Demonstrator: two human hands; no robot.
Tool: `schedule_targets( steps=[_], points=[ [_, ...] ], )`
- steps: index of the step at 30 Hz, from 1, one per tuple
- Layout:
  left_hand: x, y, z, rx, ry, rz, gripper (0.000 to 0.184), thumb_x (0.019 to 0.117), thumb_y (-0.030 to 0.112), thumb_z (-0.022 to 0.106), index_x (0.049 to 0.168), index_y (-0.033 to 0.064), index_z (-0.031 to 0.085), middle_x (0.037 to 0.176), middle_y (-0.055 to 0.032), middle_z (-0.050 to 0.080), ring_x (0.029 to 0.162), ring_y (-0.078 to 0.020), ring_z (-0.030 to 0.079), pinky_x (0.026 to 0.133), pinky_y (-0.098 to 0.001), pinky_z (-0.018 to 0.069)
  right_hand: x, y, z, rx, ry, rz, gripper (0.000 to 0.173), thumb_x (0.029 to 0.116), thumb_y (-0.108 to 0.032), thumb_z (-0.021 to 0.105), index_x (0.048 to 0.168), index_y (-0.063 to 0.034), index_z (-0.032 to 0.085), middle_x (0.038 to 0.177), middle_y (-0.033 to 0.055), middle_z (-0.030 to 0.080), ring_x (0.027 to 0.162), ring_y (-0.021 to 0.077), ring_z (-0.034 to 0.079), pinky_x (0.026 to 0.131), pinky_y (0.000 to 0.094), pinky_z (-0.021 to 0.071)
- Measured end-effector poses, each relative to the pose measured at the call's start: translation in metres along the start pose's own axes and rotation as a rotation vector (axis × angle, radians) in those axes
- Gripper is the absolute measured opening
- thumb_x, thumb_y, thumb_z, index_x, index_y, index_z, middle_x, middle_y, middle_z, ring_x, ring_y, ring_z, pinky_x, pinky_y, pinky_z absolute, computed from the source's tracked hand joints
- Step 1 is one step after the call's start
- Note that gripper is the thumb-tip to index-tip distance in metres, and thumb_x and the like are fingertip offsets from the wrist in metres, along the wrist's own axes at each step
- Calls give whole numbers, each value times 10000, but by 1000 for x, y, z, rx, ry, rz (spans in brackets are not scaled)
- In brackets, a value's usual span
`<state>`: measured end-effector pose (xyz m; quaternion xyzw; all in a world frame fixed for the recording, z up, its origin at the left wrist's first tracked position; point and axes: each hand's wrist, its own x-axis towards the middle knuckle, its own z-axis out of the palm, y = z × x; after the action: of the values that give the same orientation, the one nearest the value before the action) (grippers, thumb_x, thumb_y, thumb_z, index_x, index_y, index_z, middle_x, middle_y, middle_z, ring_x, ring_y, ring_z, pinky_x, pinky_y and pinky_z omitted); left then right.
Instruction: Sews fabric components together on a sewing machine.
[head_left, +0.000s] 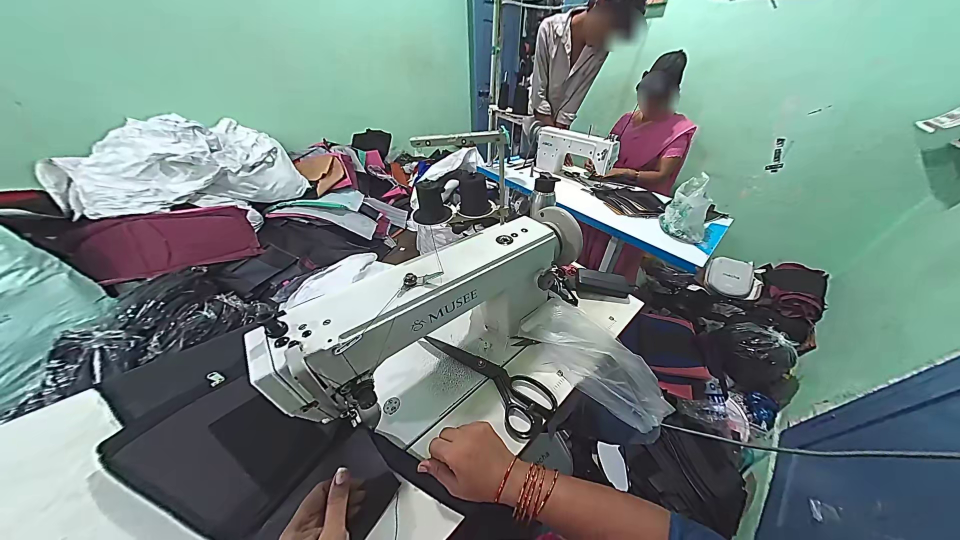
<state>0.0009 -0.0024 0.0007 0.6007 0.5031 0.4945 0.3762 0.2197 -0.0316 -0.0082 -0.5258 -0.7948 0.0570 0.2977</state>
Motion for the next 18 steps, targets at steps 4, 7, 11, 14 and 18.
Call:
schedule_targets(
  steps=[4,7,11,14,18],
  points=[
    [-1,0,0,3,6,8,315,1070,221,475,900,3,626,737,102,664,673,62,649,684,-174,577,0,0,0,8,-8,4,335,1028,-274,567,842,-23,688,743,124,657,676,277,687,556,438,533],
    [0,-1,3,15,30,16,312,1062,230,481,889,20,633,729,106,666,664,68,646,672,-165,575,0,1,0,-5,24,-8,329,1021,-270,576,840,-20,692,740,122,663,672,273,693,556,438,543],
    [-1,2,6,89,103,50,386,1051,248,490,877,-58,650,694,7,629,645,-13,621,672,-249,563,-2,-4,2,-52,88,-6,335,1009,-273,575,827,-22,704,756,116,691,696,263,718,577,448,575],
    [0,-5,5,110,155,80,350,1043,213,521,971,-83,691,849,-111,696,789,-129,678,790,-341,583,-3,-1,4,-70,65,7,354,1016,-282,562,835,-15,707,774,134,698,708,287,720,591,470,574],
    [2,-4,9,180,225,103,207,982,59,588,1063,-36,753,1098,-203,683,1022,-236,671,916,-374,561,0,3,2,-91,63,-15,395,1018,-303,541,787,-14,680,718,135,661,636,298,686,525,460,531]
  ],
)
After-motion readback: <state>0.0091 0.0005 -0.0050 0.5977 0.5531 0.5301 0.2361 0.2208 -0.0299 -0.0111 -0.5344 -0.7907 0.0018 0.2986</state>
